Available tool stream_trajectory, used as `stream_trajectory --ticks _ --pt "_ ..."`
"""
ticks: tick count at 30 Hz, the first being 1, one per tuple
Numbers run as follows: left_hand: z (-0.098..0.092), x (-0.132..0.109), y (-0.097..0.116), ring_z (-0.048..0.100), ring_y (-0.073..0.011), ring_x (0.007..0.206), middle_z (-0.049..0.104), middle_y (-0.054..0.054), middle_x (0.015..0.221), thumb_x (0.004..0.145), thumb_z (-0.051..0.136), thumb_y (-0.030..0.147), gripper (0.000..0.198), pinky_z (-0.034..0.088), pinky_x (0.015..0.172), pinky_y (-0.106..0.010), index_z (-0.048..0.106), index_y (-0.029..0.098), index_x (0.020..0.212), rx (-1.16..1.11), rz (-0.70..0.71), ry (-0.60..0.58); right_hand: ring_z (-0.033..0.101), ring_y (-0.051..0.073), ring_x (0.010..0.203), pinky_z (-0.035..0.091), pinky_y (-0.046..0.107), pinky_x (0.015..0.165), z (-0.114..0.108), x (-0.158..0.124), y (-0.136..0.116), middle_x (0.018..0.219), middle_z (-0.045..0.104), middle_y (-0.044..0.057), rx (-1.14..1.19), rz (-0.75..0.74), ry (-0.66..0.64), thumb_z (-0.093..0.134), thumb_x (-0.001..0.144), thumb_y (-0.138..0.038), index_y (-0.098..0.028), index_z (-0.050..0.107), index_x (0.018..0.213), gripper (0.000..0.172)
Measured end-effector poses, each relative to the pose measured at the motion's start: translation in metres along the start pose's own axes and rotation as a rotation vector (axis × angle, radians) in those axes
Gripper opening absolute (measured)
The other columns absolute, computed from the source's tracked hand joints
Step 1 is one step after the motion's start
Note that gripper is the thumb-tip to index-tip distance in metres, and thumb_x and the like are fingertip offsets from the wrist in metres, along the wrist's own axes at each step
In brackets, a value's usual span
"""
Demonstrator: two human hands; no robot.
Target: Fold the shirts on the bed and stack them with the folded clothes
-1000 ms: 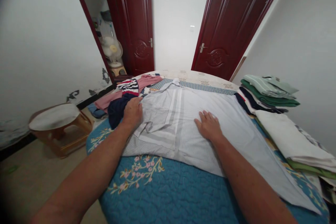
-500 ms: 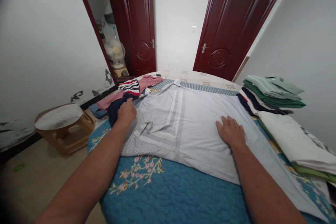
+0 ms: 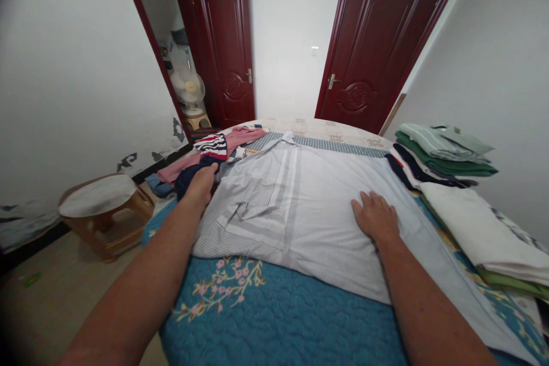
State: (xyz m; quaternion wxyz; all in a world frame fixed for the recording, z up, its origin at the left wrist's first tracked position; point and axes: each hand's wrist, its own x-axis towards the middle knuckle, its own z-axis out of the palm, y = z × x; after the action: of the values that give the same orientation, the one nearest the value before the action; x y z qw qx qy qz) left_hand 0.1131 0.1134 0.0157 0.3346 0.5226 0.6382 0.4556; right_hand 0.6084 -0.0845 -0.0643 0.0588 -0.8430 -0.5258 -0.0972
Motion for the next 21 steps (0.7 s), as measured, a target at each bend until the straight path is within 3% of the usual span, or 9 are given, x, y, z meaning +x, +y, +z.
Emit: stream_trajectory --ticks 4,8,10,12,14,15,18,21 --pt "0.004 -0.006 0.002 0.077 -0.0277 0.084 0.081 -0.012 0.089 0.085 0.067 0.041 0.034 0.060 0.074 -0.037 0.077 0.014 0.103 -0.174 -0.044 -0.125 0.044 0.038 0.152 0.039 0.063 0.119 0.001 0.000 0.001 0.165 0.048 0.022 -0.007 -0.005 0.006 0.026 0.110 -0.057 -0.015 0.053 0.157 0.069" --pt "0.005 -0.006 0.003 0.077 -0.0256 0.091 0.082 -0.010 0.103 0.072 0.070 0.020 0.042 0.061 0.084 -0.037 0.076 0.015 0.114 -0.218 -0.021 -0.142 0.045 0.037 0.152 0.039 0.062 0.119 0.001 0.001 0.001 0.164 0.049 0.022 -0.013 -0.007 0.009 0.027 0.110 -0.057 -0.015 0.054 0.156 0.068" --pt "0.001 -0.003 0.003 0.074 -0.0254 0.105 0.079 -0.010 0.116 0.074 0.067 0.016 0.046 0.058 0.097 -0.038 0.075 0.017 0.120 -0.118 0.111 -0.054 0.045 0.037 0.152 0.039 0.061 0.120 0.001 0.001 0.001 0.164 0.049 0.022 -0.016 -0.005 0.011 0.027 0.110 -0.056 -0.016 0.054 0.156 0.067" --pt "-0.003 0.001 0.002 0.069 -0.0268 0.118 0.076 -0.011 0.124 0.080 0.062 0.015 0.042 0.051 0.110 -0.039 0.076 0.018 0.119 0.122 0.339 0.062 0.046 0.036 0.152 0.039 0.060 0.120 0.001 0.001 0.002 0.163 0.050 0.021 -0.014 -0.007 0.016 0.028 0.110 -0.056 -0.016 0.055 0.156 0.067" --pt "-0.005 0.004 -0.002 0.065 -0.0287 0.122 0.073 -0.013 0.124 0.085 0.056 0.013 0.039 0.048 0.114 -0.041 0.076 0.018 0.118 0.382 0.513 0.119 0.047 0.036 0.151 0.040 0.060 0.120 0.003 0.001 0.003 0.162 0.051 0.021 -0.007 -0.011 0.025 0.029 0.109 -0.057 -0.017 0.056 0.155 0.066" --pt "-0.006 0.005 -0.004 0.065 -0.0294 0.122 0.073 -0.013 0.122 0.086 0.055 0.013 0.039 0.047 0.113 -0.041 0.076 0.018 0.118 0.464 0.534 0.111 0.047 0.036 0.151 0.040 0.060 0.119 0.003 0.001 0.004 0.162 0.052 0.021 -0.005 -0.013 0.030 0.030 0.109 -0.057 -0.017 0.056 0.154 0.065" --pt "-0.004 0.009 -0.010 0.069 -0.0312 0.114 0.076 -0.015 0.116 0.089 0.059 0.021 0.035 0.050 0.105 -0.041 0.075 0.017 0.120 0.512 0.426 0.015 0.048 0.035 0.150 0.041 0.059 0.120 0.005 0.001 0.006 0.162 0.053 0.020 -0.012 -0.014 0.041 0.030 0.109 -0.056 -0.018 0.057 0.153 0.064" --pt "-0.005 0.014 -0.009 0.072 -0.0322 0.105 0.080 -0.014 0.108 0.092 0.064 0.045 0.035 0.053 0.092 -0.038 0.077 0.016 0.108 0.340 0.235 -0.087 0.049 0.035 0.150 0.042 0.057 0.119 0.007 0.002 0.008 0.161 0.053 0.020 -0.028 -0.024 0.041 0.028 0.109 -0.056 -0.016 0.058 0.152 0.066"
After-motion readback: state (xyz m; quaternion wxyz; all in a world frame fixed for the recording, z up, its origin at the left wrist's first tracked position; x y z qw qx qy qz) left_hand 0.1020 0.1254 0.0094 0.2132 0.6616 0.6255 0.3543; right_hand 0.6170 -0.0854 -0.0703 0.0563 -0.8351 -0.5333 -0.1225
